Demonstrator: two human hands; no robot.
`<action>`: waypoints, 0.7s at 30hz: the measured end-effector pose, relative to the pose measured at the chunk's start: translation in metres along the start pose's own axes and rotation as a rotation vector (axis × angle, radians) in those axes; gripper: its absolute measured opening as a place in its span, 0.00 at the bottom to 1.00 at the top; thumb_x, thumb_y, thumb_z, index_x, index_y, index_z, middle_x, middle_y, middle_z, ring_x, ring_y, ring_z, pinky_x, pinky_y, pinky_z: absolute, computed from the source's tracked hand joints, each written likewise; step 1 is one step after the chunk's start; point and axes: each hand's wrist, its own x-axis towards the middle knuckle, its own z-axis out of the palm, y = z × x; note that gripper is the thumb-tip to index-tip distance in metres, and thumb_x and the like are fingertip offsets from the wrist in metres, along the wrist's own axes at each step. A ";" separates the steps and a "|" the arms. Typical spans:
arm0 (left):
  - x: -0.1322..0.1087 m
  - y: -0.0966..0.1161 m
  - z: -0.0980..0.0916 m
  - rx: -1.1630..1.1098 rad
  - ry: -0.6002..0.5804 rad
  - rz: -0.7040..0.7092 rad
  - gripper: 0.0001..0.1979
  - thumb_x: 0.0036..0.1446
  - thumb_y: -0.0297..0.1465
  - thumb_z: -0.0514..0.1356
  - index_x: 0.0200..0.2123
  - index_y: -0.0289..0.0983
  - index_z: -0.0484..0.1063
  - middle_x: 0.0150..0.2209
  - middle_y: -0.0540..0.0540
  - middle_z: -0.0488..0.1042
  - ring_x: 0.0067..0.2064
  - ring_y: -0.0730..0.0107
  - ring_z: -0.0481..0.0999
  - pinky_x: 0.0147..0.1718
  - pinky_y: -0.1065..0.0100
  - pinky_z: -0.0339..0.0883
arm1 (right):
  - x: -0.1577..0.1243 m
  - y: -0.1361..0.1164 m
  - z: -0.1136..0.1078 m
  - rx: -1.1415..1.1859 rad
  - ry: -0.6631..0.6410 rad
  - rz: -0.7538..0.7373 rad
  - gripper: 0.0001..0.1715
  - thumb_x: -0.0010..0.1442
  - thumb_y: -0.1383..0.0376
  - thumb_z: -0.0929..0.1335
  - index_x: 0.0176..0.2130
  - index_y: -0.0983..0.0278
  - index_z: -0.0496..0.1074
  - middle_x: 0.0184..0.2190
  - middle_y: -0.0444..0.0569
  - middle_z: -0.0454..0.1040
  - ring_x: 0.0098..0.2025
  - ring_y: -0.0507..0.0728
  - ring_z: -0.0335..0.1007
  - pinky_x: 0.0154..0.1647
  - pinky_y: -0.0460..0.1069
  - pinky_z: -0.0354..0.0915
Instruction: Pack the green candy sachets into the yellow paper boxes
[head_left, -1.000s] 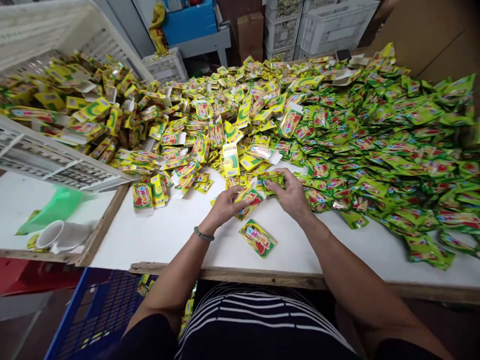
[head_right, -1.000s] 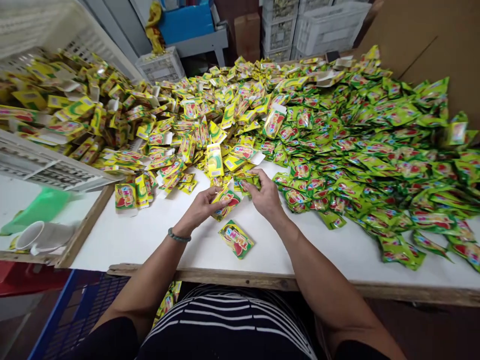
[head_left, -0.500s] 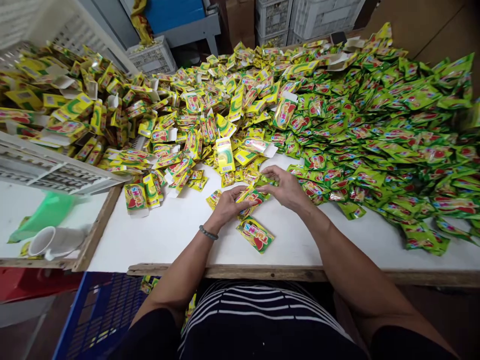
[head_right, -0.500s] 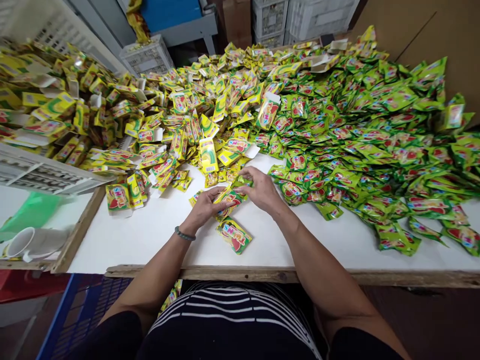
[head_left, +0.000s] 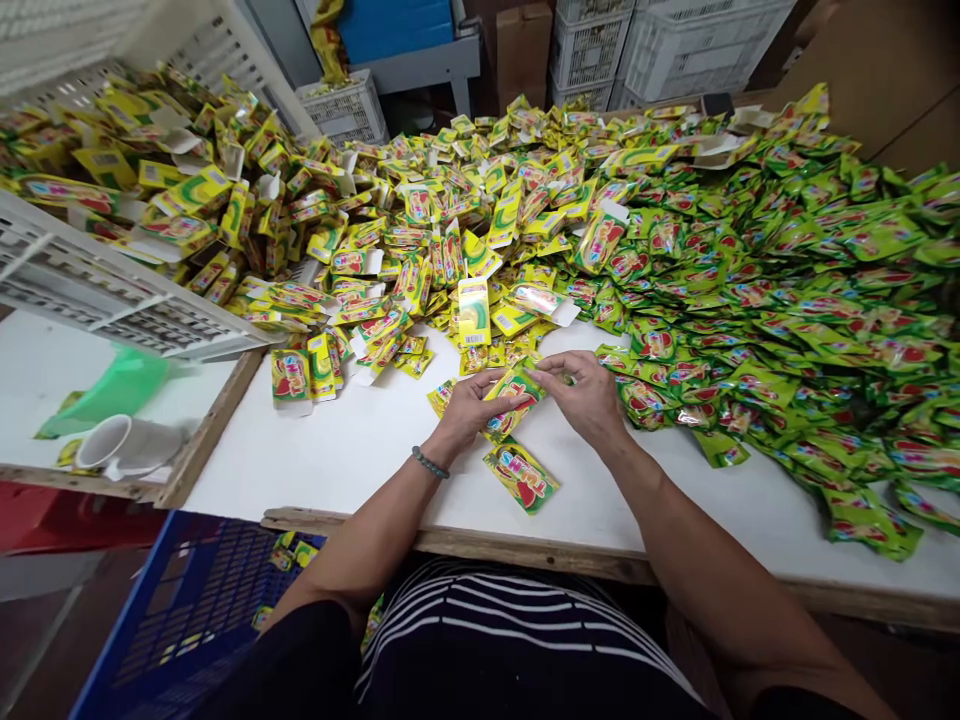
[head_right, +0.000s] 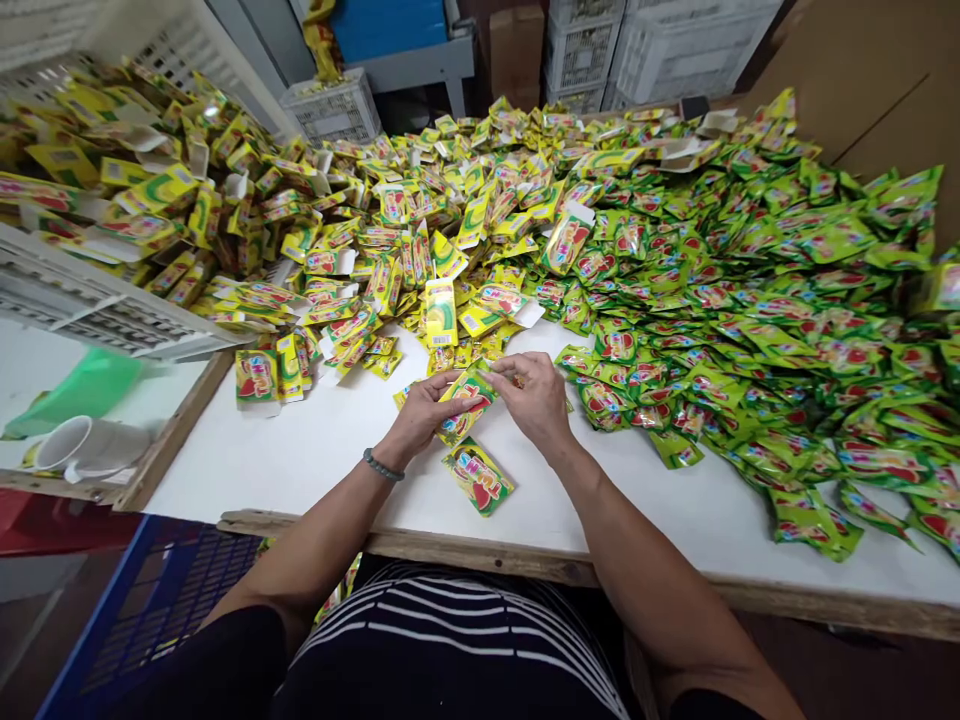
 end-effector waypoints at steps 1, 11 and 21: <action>0.000 0.000 0.000 -0.009 0.008 0.002 0.24 0.36 0.33 0.74 0.40 0.34 0.77 0.36 0.47 0.80 0.35 0.71 0.77 0.39 0.69 0.69 | 0.000 0.001 0.000 0.020 -0.027 0.002 0.20 0.52 0.48 0.70 0.32 0.61 0.78 0.35 0.51 0.76 0.37 0.58 0.72 0.43 0.55 0.68; -0.001 -0.001 -0.001 -0.025 0.079 0.001 0.25 0.34 0.34 0.74 0.39 0.34 0.76 0.34 0.48 0.80 0.33 0.69 0.78 0.40 0.65 0.70 | -0.007 -0.005 0.005 -0.078 -0.154 -0.115 0.13 0.58 0.54 0.67 0.32 0.56 0.79 0.38 0.51 0.76 0.50 0.64 0.69 0.53 0.62 0.60; 0.000 0.002 0.003 -0.080 0.203 0.112 0.34 0.38 0.36 0.73 0.49 0.39 0.65 0.33 0.50 0.78 0.31 0.71 0.77 0.34 0.68 0.70 | -0.010 -0.011 0.010 0.086 0.030 -0.131 0.19 0.56 0.54 0.69 0.46 0.59 0.74 0.45 0.53 0.75 0.54 0.62 0.66 0.57 0.60 0.60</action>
